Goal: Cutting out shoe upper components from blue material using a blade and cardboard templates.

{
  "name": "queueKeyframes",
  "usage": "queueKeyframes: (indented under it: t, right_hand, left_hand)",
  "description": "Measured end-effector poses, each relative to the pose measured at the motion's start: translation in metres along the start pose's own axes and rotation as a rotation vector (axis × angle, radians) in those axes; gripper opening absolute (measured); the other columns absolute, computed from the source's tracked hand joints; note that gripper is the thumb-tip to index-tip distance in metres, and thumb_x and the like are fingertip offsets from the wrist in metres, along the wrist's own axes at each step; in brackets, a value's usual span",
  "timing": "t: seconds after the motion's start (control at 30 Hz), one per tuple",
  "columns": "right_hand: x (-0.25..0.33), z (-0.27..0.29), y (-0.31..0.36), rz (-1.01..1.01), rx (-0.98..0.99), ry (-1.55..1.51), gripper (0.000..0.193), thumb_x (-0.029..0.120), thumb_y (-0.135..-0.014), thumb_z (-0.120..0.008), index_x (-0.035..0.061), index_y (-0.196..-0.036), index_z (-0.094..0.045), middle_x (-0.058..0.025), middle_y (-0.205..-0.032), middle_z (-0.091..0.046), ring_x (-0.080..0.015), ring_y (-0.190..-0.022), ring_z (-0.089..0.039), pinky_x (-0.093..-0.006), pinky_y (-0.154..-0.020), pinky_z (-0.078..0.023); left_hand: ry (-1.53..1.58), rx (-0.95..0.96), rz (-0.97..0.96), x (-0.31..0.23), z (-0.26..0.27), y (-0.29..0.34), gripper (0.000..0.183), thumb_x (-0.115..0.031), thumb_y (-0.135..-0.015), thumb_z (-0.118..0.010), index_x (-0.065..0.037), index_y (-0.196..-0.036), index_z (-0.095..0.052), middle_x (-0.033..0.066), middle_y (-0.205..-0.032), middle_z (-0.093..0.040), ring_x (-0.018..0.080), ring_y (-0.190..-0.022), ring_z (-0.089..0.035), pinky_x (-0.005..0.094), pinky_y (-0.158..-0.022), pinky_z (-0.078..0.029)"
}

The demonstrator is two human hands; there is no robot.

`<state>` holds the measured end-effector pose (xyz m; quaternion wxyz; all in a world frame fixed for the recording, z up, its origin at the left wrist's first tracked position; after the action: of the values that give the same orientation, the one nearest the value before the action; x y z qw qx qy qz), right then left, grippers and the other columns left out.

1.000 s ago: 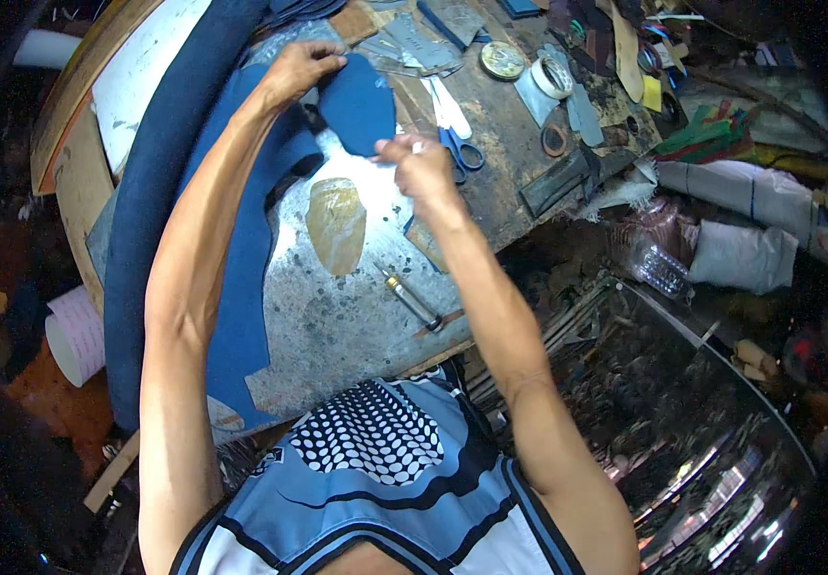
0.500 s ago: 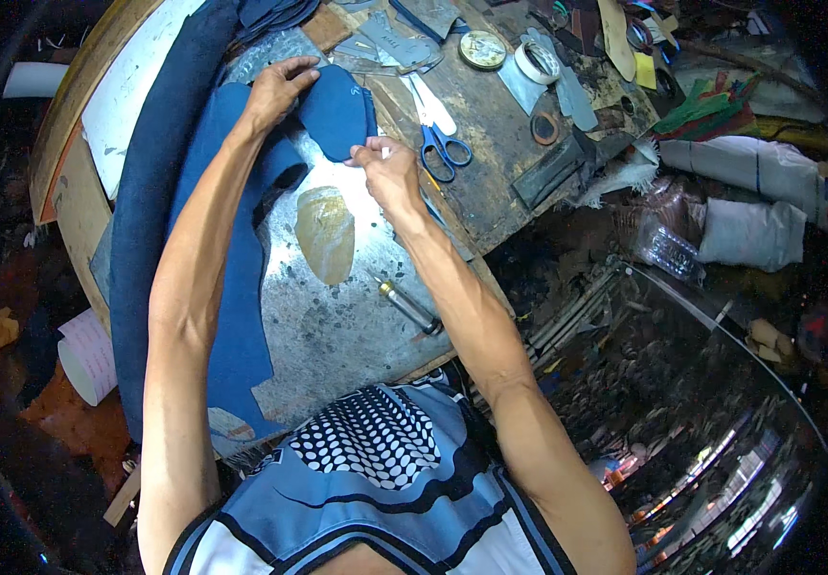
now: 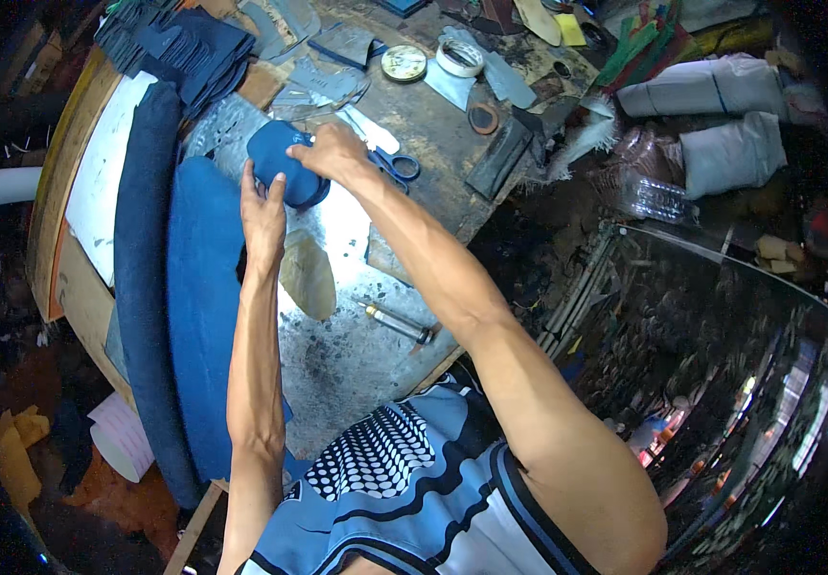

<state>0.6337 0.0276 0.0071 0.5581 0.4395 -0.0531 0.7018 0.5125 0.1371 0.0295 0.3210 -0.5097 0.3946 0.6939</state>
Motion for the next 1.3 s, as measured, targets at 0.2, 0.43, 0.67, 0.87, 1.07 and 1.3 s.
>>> queueKeyframes:
  t: [0.2,0.43,0.67,0.87,1.07,1.3]
  right_hand:
    - [0.008,0.005,0.027,0.064,-0.070,-0.070,0.065,0.041,-0.078,-0.077,-0.0036,-0.124,-0.063,-0.0252,-0.125,-0.064,-0.0376,-0.114,-0.064,-0.0416,-0.099,-0.048]
    - [-0.029,0.018,0.002,0.053,0.157,-0.644,0.068,0.030,-0.075,-0.084,0.0009,-0.132,-0.059,-0.0136,-0.113,-0.069,-0.0227,-0.098,-0.065,-0.0351,-0.084,-0.052]
    - [-0.129,0.151,-0.012,-0.185,0.210,-0.690,0.060,0.024,-0.084,-0.078,0.0018,-0.134,-0.054,0.0103,-0.069,-0.046,0.0004,-0.045,-0.028,-0.0204,-0.039,-0.017]
    - [-0.125,0.145,-0.027,-0.205,0.140,-0.367,0.057,0.021,-0.082,-0.078,0.0001,-0.131,-0.059,0.0077,-0.060,-0.040,-0.0047,-0.045,-0.028,-0.0266,-0.042,-0.017]
    - [-0.139,0.144,-0.016,-0.207,0.145,-0.246,0.065,0.025,-0.080,-0.079,-0.0053,-0.133,-0.057,-0.0055,-0.068,-0.062,-0.0110,-0.049,-0.050,-0.0297,-0.045,-0.036]
    - [-0.121,0.114,-0.011,0.052,-0.223,0.461,0.053,0.030,-0.083,-0.074,-0.0011,-0.124,-0.065,-0.0264,-0.115,-0.068,-0.0370,-0.109,-0.066,-0.0430,-0.095,-0.050]
  left_hand:
    - [0.048,-0.010,0.061,0.007,0.007,-0.003,0.077,-0.012,-0.096,-0.063,0.007,-0.153,-0.016,0.0334,-0.152,-0.030,0.0357,-0.139,-0.039,0.0384,-0.112,-0.037]
    - [0.069,-0.044,0.113,-0.032,0.015,0.028,0.076,-0.017,-0.095,-0.065,0.002,-0.154,-0.022,0.0290,-0.155,-0.029,0.0357,-0.140,-0.039,0.0391,-0.111,-0.039]
    - [0.108,0.065,0.205,-0.049,0.050,0.101,0.075,-0.022,-0.096,-0.064,0.001,-0.154,-0.022,0.0259,-0.154,-0.034,0.0347,-0.139,-0.042,0.0418,-0.112,-0.039]
    - [0.034,-0.012,0.297,-0.027,0.081,0.162,0.074,-0.028,-0.097,-0.064,0.003,-0.153,-0.026,0.0265,-0.148,-0.043,0.0349,-0.132,-0.051,0.0414,-0.107,-0.046]
    - [0.103,-0.134,0.339,-0.011,0.109,0.219,0.072,-0.028,-0.097,-0.063,0.001,-0.152,-0.029,0.0264,-0.144,-0.047,0.0355,-0.129,-0.054,0.0422,-0.104,-0.048]
    - [0.011,-0.297,0.343,0.005,0.134,0.261,0.069,-0.028,-0.097,-0.063,0.001,-0.151,-0.032,0.0243,-0.142,-0.051,0.0324,-0.128,-0.055,0.0401,-0.104,-0.047]
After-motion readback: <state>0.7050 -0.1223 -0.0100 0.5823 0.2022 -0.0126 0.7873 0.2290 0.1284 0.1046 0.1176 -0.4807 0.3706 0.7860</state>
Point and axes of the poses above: each hand's wrist, its own y-axis away from the middle knuckle, its own z-axis out of the back of the hand, x = y × z, the point moved 2 cm from there along -y, towards the middle knuckle
